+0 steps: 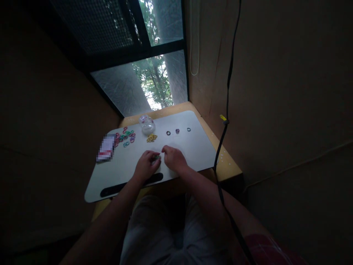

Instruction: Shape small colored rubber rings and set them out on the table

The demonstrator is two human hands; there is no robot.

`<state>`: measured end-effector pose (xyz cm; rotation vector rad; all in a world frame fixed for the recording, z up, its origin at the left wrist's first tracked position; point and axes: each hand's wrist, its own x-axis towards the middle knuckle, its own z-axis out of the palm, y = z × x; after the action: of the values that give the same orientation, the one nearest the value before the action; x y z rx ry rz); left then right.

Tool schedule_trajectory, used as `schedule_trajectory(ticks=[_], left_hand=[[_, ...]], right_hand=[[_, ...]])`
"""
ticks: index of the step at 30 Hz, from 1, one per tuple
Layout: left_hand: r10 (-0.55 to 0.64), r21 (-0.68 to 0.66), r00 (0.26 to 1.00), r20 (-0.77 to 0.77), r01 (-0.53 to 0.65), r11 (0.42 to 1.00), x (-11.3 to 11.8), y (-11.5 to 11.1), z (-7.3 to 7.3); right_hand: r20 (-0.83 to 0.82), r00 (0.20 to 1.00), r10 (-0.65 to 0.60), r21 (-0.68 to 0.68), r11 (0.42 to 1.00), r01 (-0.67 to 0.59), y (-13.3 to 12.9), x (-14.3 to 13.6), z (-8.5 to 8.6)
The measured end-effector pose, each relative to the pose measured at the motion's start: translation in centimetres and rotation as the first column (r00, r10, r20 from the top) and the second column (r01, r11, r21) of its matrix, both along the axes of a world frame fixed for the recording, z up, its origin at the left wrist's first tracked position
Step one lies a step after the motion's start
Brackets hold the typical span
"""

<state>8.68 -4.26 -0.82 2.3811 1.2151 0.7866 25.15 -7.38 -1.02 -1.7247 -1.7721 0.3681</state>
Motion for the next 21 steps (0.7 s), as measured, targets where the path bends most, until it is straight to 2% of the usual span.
schedule_trajectory(ticks=[3,5,7,13,18,21], left_hand=[[0.112,-0.025,0.992,0.063,-0.11,0.994,-0.9,0.4,-0.4],[0.206,0.004,0.978,0.042,-0.206,0.979,-1.4,0.4,-0.5],[0.247,0.03,0.969,0.017,-0.247,0.969,-1.6,0.3,-0.6],[0.13,0.058,0.99,-0.062,-0.126,0.99,-0.9,0.0,-0.3],[0.162,0.049,0.98,-0.115,-0.158,0.986,-0.8,0.2,-0.1],[0.206,0.037,0.971,-0.12,-0.203,0.979,-0.8,0.2,0.0]], right_hand=[[-0.001,1.0,-0.004,0.016,1.0,0.004,-0.1,0.0,-0.1],[0.008,1.0,-0.007,0.02,1.0,0.007,-0.2,0.0,-0.1],[0.026,1.0,-0.007,0.021,1.0,0.006,-0.2,-0.1,-0.1],[0.148,0.989,-0.018,-0.014,1.0,0.021,0.2,-1.2,0.2],[0.246,0.967,-0.061,-0.076,0.994,0.081,0.9,-2.1,0.6],[0.268,0.963,-0.03,-0.058,0.997,0.047,0.9,-2.3,0.7]])
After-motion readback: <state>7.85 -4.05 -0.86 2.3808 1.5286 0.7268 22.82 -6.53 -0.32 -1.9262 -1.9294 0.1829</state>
